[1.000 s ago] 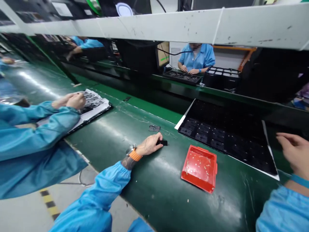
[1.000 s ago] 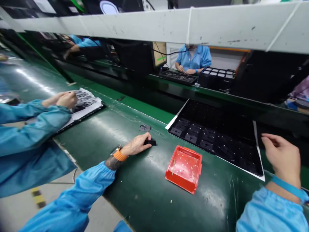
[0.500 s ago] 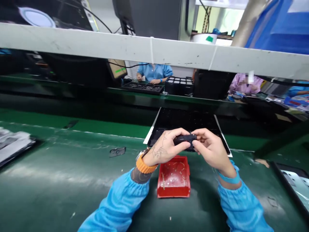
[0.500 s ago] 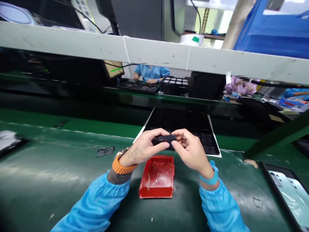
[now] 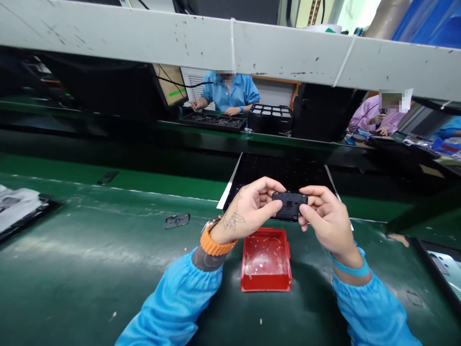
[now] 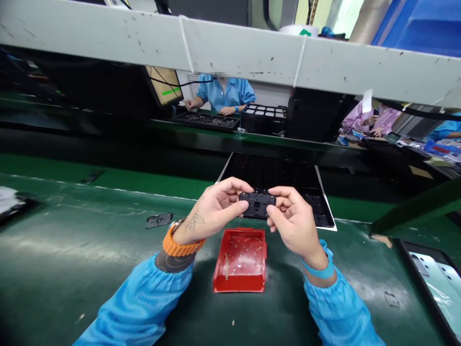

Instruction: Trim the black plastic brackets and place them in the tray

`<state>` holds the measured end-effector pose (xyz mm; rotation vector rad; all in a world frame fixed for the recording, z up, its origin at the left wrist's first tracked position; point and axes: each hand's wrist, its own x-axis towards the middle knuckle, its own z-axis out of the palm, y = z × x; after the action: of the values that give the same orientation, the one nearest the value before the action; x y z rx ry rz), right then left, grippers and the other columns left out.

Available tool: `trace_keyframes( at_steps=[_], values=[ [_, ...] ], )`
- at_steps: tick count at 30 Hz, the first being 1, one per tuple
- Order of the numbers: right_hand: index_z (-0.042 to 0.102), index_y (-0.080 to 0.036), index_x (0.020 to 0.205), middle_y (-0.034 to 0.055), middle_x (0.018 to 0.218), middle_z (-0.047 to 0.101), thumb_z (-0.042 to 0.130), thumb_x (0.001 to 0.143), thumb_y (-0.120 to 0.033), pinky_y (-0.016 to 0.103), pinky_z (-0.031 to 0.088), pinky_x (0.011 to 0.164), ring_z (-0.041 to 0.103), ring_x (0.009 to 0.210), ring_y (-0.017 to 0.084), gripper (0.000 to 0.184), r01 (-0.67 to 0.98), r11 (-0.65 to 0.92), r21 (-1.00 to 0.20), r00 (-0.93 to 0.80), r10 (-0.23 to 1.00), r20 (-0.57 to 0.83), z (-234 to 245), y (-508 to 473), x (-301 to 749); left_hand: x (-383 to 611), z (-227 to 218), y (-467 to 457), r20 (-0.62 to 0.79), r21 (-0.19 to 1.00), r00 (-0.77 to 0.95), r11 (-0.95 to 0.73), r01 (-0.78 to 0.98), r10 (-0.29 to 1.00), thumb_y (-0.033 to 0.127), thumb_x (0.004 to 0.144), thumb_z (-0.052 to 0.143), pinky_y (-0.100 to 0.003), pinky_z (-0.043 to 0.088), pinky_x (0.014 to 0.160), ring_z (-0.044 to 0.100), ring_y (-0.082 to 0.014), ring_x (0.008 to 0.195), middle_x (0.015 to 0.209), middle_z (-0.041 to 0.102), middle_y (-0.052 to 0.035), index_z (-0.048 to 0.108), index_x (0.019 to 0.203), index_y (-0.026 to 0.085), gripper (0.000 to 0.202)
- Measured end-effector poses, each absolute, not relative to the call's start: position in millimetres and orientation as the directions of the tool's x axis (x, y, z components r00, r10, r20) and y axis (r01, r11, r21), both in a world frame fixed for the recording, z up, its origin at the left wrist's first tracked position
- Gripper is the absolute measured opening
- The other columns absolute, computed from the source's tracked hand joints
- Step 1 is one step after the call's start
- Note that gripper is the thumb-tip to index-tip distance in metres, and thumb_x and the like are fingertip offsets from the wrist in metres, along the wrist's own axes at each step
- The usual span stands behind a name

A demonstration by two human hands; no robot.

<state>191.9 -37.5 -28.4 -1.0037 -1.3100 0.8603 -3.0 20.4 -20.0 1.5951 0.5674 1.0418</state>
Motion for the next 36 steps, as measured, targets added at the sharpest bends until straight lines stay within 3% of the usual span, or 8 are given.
trace_keyframes(
  at_steps=[4,13,20,30,36],
  values=[
    [0.066,-0.018,0.106,-0.0044,0.067,0.066,0.076,0.086,-0.024,0.018,0.055,0.041,0.064,0.047,0.011,0.023,0.043,0.341,-0.939,0.102,0.933,0.344,-28,-40,192,-1,-23,19,0.283,0.957,0.508,-0.207,-0.203,0.813,0.022,0.088,0.071,-0.018,0.054,0.057,0.063,-0.0073,0.062,0.092,0.066,-0.0025,0.065,0.108,0.014,0.022],
    [0.066,-0.018,0.106,-0.0039,0.066,0.067,0.076,0.086,-0.026,0.020,0.056,0.041,0.065,0.045,0.012,0.023,0.039,0.313,-0.949,0.107,0.943,0.315,-25,-43,192,5,-14,13,0.171,0.970,0.478,-0.062,-0.235,0.862,0.025,0.083,0.073,-0.013,0.039,0.042,0.056,-0.0030,0.047,0.080,0.065,0.0005,0.066,0.100,0.012,0.022],
    [0.066,-0.018,0.105,-0.0039,0.066,0.067,0.076,0.086,-0.030,0.020,0.057,0.041,0.067,0.046,0.013,0.025,0.030,0.299,-0.954,0.111,0.947,0.301,-22,-46,192,9,-13,9,0.130,0.972,0.438,-0.027,-0.234,0.890,0.024,0.078,0.074,-0.015,0.039,0.042,0.053,-0.0031,0.044,0.074,0.064,0.0018,0.066,0.093,0.013,0.020],
    [0.066,-0.018,0.096,-0.0027,0.058,0.067,0.076,0.085,-0.037,0.021,0.053,0.041,0.066,0.044,0.015,0.023,0.008,0.237,-0.971,0.135,0.962,0.236,-24,-45,192,9,-9,-3,0.216,0.974,0.409,-0.168,-0.152,0.886,0.023,0.082,0.070,-0.016,0.041,0.045,0.054,-0.0060,0.047,0.064,0.060,0.0040,0.065,0.094,0.014,0.016],
    [0.065,-0.018,0.086,-0.0006,0.054,0.067,0.073,0.086,-0.038,0.021,0.050,0.041,0.063,0.043,0.015,0.022,0.065,0.218,-0.974,0.121,0.967,0.224,-22,-44,192,7,-10,-3,0.290,0.956,0.369,-0.285,-0.069,0.883,0.024,0.083,0.069,-0.018,0.042,0.048,0.055,-0.0074,0.053,0.070,0.063,0.0010,0.070,0.096,0.014,0.016]
  ],
)
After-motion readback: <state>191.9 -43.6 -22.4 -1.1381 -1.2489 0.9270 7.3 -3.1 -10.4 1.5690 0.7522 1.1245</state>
